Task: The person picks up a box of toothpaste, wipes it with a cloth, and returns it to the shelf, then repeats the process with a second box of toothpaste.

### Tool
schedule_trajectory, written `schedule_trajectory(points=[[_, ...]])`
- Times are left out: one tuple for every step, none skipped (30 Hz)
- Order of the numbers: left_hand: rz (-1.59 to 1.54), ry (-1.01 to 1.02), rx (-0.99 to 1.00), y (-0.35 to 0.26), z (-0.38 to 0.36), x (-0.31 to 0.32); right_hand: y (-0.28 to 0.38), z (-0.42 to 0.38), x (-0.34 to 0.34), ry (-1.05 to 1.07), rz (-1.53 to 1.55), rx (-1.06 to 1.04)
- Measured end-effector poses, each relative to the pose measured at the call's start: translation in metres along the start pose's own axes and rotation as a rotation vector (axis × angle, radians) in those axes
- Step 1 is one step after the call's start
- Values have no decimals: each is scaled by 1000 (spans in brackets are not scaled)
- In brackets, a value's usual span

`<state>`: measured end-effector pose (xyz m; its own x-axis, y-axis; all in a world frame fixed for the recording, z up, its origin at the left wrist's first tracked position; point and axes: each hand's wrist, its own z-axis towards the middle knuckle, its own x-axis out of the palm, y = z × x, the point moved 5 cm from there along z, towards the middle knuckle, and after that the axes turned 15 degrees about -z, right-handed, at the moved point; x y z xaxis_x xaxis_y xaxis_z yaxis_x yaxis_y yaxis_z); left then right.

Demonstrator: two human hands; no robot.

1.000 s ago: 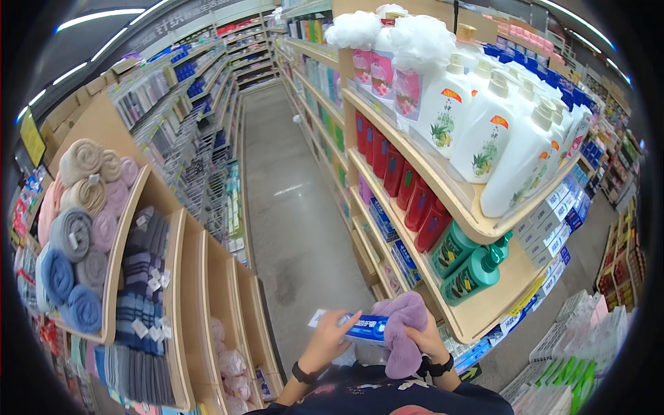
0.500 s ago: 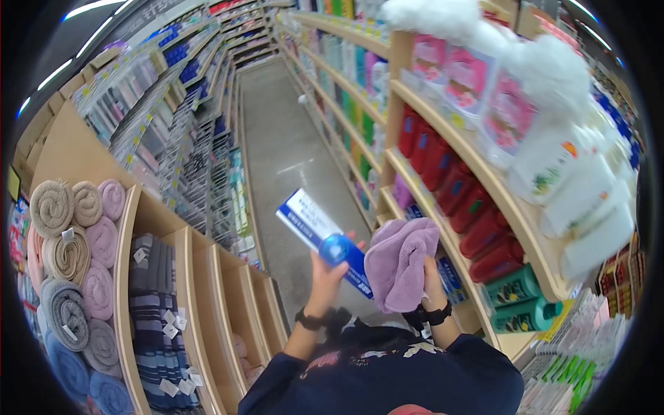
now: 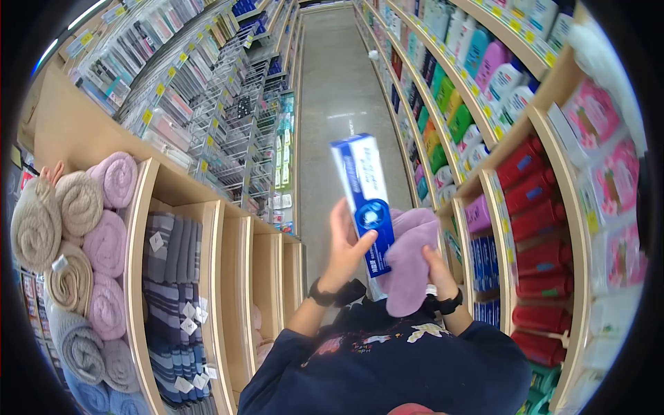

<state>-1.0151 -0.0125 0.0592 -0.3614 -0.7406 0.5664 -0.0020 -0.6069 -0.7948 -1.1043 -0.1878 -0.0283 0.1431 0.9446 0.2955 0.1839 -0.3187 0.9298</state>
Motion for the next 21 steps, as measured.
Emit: schedule_trajectory(points=[[80,36,3,-8,16,5,11,21,17,-6,-6,-40],[162,99,49,-5,32,-4,12,49,15,3,-7,-40],[315,139,217,-5,50,-15,10,80,14,59,89,-15],[470,177,385,-9,67,-22,13,108,14,117,185,11],[574,315,518,-26,95,-16,25,133,20,128,277,44],[680,456,646,-46,122,-9,36,153,27,192,523,256],[810,493,639,-56,143,-7,44,179,27,228,583,274],[1083,639,703,-56,164,-9,62,201,35,262,645,290],[1164,703,747,-59,182,-10,94,216,40,290,438,-45],[1241,768,792,-61,199,-9,136,219,63,205,133,-40],[1265,804,885,-61,217,-9,122,242,50,213,120,-58],[1263,813,886,-60,235,-12,87,272,25,218,106,-78],[1305,819,966,-58,251,-14,43,313,-7,136,-476,-350],[1345,824,1043,-57,264,-18,53,330,3,221,-231,-186],[1413,825,1115,-57,277,-20,67,331,5,211,-1,-56],[1402,829,1110,-55,289,-26,114,323,27,197,226,74],[1434,816,1153,-51,300,-32,116,334,25,205,165,78],[1467,798,1198,-48,310,-38,117,345,24,215,101,82],[1510,780,1237,-45,323,-45,119,358,23,304,177,59],[1503,773,1241,-42,337,-52,118,371,19,328,110,77],[1527,772,1253,-38,352,-60,114,381,18,315,233,170]])
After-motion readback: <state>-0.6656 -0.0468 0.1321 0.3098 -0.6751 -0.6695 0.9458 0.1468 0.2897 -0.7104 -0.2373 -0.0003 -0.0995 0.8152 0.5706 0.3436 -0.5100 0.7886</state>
